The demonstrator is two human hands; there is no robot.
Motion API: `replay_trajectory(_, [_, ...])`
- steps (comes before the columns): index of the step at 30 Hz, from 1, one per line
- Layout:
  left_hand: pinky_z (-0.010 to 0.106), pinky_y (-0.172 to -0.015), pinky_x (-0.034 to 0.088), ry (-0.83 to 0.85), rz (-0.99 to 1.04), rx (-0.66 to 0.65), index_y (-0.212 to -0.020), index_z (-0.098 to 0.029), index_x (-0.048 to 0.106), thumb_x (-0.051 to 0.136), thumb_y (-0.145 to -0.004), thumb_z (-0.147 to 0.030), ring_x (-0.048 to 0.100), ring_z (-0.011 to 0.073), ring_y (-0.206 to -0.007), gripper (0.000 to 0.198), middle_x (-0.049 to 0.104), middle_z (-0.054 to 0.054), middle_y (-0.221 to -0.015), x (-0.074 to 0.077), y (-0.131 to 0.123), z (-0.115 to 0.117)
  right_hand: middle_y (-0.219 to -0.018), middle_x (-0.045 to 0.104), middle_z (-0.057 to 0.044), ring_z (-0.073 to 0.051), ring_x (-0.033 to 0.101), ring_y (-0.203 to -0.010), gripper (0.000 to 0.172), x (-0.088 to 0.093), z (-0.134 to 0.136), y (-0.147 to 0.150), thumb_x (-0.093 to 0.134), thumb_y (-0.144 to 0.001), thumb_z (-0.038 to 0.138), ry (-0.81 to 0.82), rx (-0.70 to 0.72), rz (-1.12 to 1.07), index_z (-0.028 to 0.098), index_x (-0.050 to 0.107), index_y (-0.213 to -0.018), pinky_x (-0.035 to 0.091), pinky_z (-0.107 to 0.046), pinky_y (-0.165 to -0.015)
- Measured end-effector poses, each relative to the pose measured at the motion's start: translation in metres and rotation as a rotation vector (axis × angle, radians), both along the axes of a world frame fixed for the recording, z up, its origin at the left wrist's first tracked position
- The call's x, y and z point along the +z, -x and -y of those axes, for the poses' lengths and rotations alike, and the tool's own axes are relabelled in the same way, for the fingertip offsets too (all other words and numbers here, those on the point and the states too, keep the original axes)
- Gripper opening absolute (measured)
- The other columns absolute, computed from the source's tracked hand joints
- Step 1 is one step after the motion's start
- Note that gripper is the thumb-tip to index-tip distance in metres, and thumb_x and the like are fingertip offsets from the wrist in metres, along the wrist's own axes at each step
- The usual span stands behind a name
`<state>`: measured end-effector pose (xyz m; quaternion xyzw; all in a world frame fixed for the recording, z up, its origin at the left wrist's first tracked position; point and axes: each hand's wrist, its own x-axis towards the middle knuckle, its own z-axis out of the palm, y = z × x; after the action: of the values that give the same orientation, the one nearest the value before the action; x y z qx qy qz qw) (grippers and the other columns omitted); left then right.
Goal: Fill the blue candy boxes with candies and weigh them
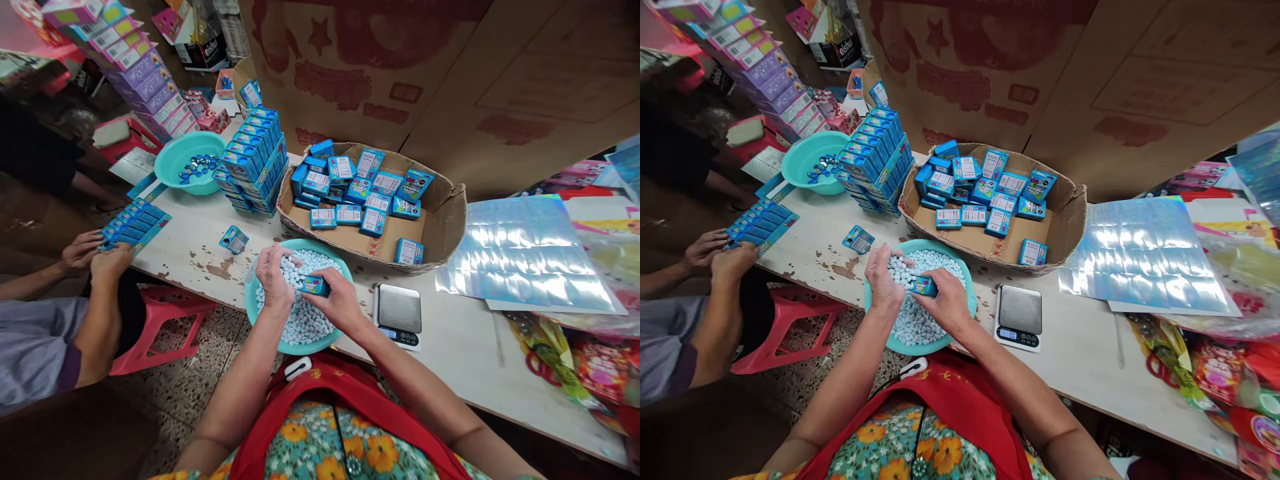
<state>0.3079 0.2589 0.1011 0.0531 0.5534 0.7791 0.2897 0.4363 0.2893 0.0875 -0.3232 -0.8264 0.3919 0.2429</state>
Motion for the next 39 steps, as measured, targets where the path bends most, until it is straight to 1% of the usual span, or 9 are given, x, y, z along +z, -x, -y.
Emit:
replay_trajectory(5, [0.023, -0.051, 0.046, -0.02, 0.011, -0.025, -0.074, -0.018, 0.044, 0.06, -0.079, -0.044, 0.052, 0.0085, -0.048, 0.03, 0.05, -0.005, -0.062, -0.001, 0.001, -0.002, -0.092, 0.065, -0.005, -0.024, 0.06, -0.087, 0.031, 0.0, -0.003, -0.001, 0.075, -0.072, 0.033, 0.035, -0.009, -0.015, 0.022, 0.063, -0.099, 0.047, -0.035, -0.077])
replay_trajectory(11, [0.023, -0.053, 0.046, -0.021, -0.001, -0.056, -0.079, -0.019, 0.047, 0.06, -0.08, -0.041, 0.052, 0.0097, -0.048, 0.026, 0.051, -0.005, -0.059, -0.005, -0.002, -0.004, -0.092, 0.065, -0.005, -0.024, 0.061, -0.087, 0.033, -0.006, -0.005, -0.005, 0.076, -0.071, 0.034, 0.046, -0.016, 0.006, 0.022, 0.063, -0.099, 0.047, -0.035, -0.077])
replay_trajectory(15, [0.024, -0.054, 0.046, -0.031, -0.002, -0.077, -0.071, -0.017, 0.048, 0.059, -0.081, -0.043, 0.053, 0.0099, -0.051, 0.03, 0.053, -0.003, -0.062, -0.006, -0.004, -0.005, -0.093, 0.065, -0.005, -0.024, 0.061, -0.088, 0.033, -0.005, -0.007, -0.005, 0.077, -0.07, 0.033, 0.048, -0.022, 0.003, 0.021, 0.063, -0.098, 0.047, -0.035, -0.078])
replay_trajectory(18, [0.025, -0.054, 0.046, -0.026, -0.033, -0.086, -0.065, -0.016, 0.048, 0.057, -0.082, -0.045, 0.054, 0.0107, -0.052, 0.034, 0.051, -0.002, -0.059, -0.005, -0.004, -0.006, -0.092, 0.065, -0.005, -0.024, 0.061, -0.088, 0.032, -0.003, -0.008, -0.004, 0.077, -0.071, 0.033, 0.053, -0.031, -0.018, 0.021, 0.063, -0.098, 0.047, -0.035, -0.077])
replay_trajectory(26, [0.022, -0.049, 0.039, -0.018, -0.076, -0.06, -0.064, -0.017, 0.045, 0.058, -0.082, -0.048, 0.049, 0.0087, -0.049, 0.037, 0.045, -0.004, -0.056, 0.0, -0.006, -0.008, -0.091, 0.065, -0.005, -0.024, 0.06, -0.087, 0.031, -0.001, -0.009, -0.002, 0.076, -0.071, 0.032, 0.063, -0.063, -0.062, 0.022, 0.063, -0.097, 0.047, -0.036, -0.077])
replay_trajectory(32, [0.022, -0.053, 0.043, 0.043, -0.121, -0.045, -0.059, -0.017, 0.045, 0.056, -0.082, -0.052, 0.048, 0.0088, -0.049, 0.043, 0.044, -0.003, -0.052, -0.001, -0.01, -0.012, -0.091, 0.065, -0.004, -0.023, 0.06, -0.087, 0.031, -0.008, -0.009, -0.001, 0.076, -0.071, 0.031, 0.1, -0.082, -0.072, 0.023, 0.063, -0.097, 0.048, -0.036, -0.079])
replay_trajectory(34, [0.02, -0.048, 0.04, 0.029, -0.095, -0.051, -0.06, -0.018, 0.042, 0.057, -0.081, -0.052, 0.044, 0.0077, -0.046, 0.043, 0.041, -0.004, -0.051, 0.004, -0.012, -0.011, -0.091, 0.065, -0.004, -0.023, 0.06, -0.087, 0.03, -0.003, -0.008, -0.004, 0.076, -0.071, 0.03, 0.113, -0.083, -0.092, 0.023, 0.063, -0.098, 0.048, -0.036, -0.078])
replay_trajectory(37, [0.018, -0.038, 0.028, -0.023, -0.063, -0.064, -0.062, -0.018, 0.04, 0.06, -0.08, -0.052, 0.034, 0.0054, -0.041, 0.043, 0.035, -0.006, -0.051, 0.011, -0.015, -0.01, -0.093, 0.064, -0.004, -0.022, 0.06, -0.089, 0.032, 0.004, -0.005, -0.009, 0.076, -0.071, 0.029, 0.111, -0.077, -0.147, 0.022, 0.063, -0.1, 0.047, -0.035, -0.08])
replay_trajectory(39, [0.017, -0.036, 0.023, -0.026, -0.079, -0.066, -0.063, -0.018, 0.039, 0.061, -0.079, -0.052, 0.031, 0.0044, -0.04, 0.043, 0.036, -0.006, -0.052, 0.01, -0.017, -0.011, -0.095, 0.064, -0.004, -0.022, 0.06, -0.092, 0.032, 0.003, -0.005, -0.01, 0.075, -0.072, 0.028, 0.108, -0.081, -0.167, 0.022, 0.063, -0.101, 0.047, -0.035, -0.082])
